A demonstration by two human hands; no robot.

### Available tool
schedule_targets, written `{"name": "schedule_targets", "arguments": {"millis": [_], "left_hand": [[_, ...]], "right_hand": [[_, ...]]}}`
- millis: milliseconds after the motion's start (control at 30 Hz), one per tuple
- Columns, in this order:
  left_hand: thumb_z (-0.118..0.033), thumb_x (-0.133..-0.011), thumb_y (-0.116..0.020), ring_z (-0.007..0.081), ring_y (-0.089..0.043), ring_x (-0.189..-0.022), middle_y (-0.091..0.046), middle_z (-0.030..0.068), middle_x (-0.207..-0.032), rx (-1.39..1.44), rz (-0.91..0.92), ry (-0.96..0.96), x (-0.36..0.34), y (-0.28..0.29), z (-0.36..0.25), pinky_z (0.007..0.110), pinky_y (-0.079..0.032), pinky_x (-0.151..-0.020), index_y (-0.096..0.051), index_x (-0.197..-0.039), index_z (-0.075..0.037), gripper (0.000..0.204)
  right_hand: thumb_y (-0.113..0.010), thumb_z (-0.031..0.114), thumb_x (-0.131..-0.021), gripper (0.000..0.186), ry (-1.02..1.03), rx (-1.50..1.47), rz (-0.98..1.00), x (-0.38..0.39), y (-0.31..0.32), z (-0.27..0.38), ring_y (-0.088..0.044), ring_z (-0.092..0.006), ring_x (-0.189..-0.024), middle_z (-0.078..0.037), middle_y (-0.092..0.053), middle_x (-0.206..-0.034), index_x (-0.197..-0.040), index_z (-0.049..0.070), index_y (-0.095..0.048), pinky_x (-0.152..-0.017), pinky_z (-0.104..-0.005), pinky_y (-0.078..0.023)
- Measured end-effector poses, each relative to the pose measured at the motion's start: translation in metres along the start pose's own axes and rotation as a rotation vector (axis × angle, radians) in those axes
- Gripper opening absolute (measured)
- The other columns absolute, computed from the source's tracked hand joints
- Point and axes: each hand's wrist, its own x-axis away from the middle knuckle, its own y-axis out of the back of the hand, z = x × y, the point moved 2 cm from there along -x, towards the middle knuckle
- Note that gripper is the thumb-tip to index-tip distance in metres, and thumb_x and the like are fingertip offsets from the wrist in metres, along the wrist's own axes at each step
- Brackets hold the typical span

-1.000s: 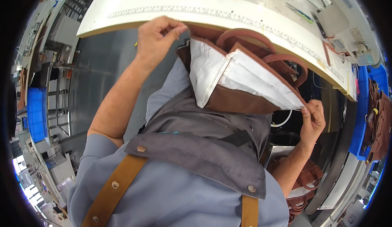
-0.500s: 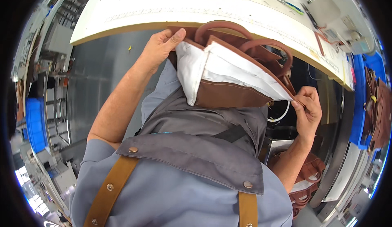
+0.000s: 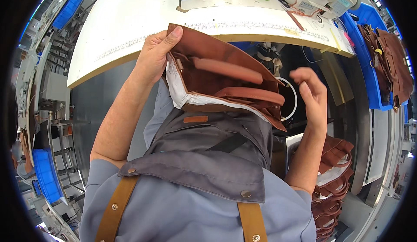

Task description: The worker is seen assembling and sewing parts of a leather bag using a sewing machine.

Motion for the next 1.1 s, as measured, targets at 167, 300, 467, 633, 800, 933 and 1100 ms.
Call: {"name": "schedule_targets", "arguments": {"millis": [167, 300, 467, 633, 800, 933, 1100], "left_hand": [[-0.035, -0.101, -0.066, 0.0096, -0.066, -0.088, -0.074, 0.0054, -0.096, 0.119, 0.052, 0.033, 0.017, 0.005, 0.003, 0.026, -0.052, -0.081, -0.073, -0.102, -0.001, 0.035], [-0.031, -0.100, -0.067, 0.0107, -0.066, -0.090, -0.074, 0.0060, -0.098, 0.127, -0.001, 0.000, 0.031, 0.019, 0.015, 0.026, -0.053, -0.083, -0.072, -0.106, 0.000, 0.032], [-0.017, -0.096, -0.073, 0.0100, -0.066, -0.093, -0.073, 0.0057, -0.099, 0.114, -0.245, -0.087, 0.049, 0.022, 0.014, 0.026, -0.054, -0.086, -0.071, -0.109, 0.001, 0.022], [-0.013, -0.095, -0.073, 0.0102, -0.067, -0.089, -0.073, 0.0065, -0.096, 0.237, -0.282, -0.047, 0.049, 0.044, 0.018, 0.026, -0.055, -0.083, -0.072, -0.104, 0.000, 0.016], [-0.013, -0.096, -0.072, 0.0112, -0.067, -0.082, -0.071, 0.0052, -0.089, 0.066, -0.458, -0.172, 0.046, 0.068, 0.012, 0.026, -0.057, -0.078, -0.071, -0.098, 0.002, 0.015], [-0.013, -0.093, -0.075, 0.0118, -0.066, -0.081, -0.070, 0.0052, -0.096, -0.076, -0.502, -0.205, 0.044, 0.071, 0.005, 0.027, -0.056, -0.079, -0.071, -0.102, -0.003, 0.014], [-0.011, -0.090, -0.078, 0.0096, -0.066, -0.081, -0.072, 0.0042, -0.092, -0.293, -0.417, -0.023, 0.047, 0.057, -0.007, 0.024, -0.053, -0.076, -0.073, -0.099, -0.002, 0.013]], "right_hand": [[-0.074, 0.035, -0.087, 0.059, 0.079, 0.002, 0.218, -0.048, -0.046, 0.020, -0.059, -0.0219, -0.120, -0.014, -0.066, -0.127, -0.132, -0.002, -0.061, -0.106, -0.0371, -0.042], [-0.072, 0.024, -0.090, 0.049, 0.077, -0.049, 0.388, -0.073, -0.093, 0.037, -0.062, -0.0197, -0.116, -0.013, -0.069, -0.124, -0.131, -0.001, -0.062, -0.102, -0.0345, -0.046], [-0.064, 0.010, -0.099, 0.023, -0.253, -0.168, 0.316, -0.083, -0.108, 0.011, -0.065, -0.0105, -0.095, -0.006, -0.073, -0.102, -0.116, -0.004, -0.070, -0.087, -0.0265, -0.052], [-0.066, 0.014, -0.099, 0.019, -0.299, -0.114, 0.262, -0.093, -0.116, 0.008, -0.058, -0.0049, -0.083, 0.000, -0.069, -0.090, -0.103, -0.004, -0.071, -0.077, -0.0223, -0.049], [-0.067, 0.014, -0.099, 0.018, -0.343, -0.146, 0.246, -0.096, -0.116, 0.004, -0.056, -0.0043, -0.081, 0.001, -0.068, -0.087, -0.102, -0.003, -0.071, -0.075, -0.0215, -0.047], [-0.067, 0.015, -0.099, 0.018, -0.338, -0.111, 0.207, -0.097, -0.115, 0.002, -0.055, -0.0041, -0.080, 0.002, -0.067, -0.086, -0.101, -0.003, -0.071, -0.075, -0.0214, -0.047], [-0.067, 0.015, -0.099, 0.019, -0.368, -0.122, 0.204, -0.100, -0.119, 0.004, -0.056, -0.0040, -0.081, 0.002, -0.068, -0.087, -0.101, -0.003, -0.071, -0.076, -0.0212, -0.047]]}}
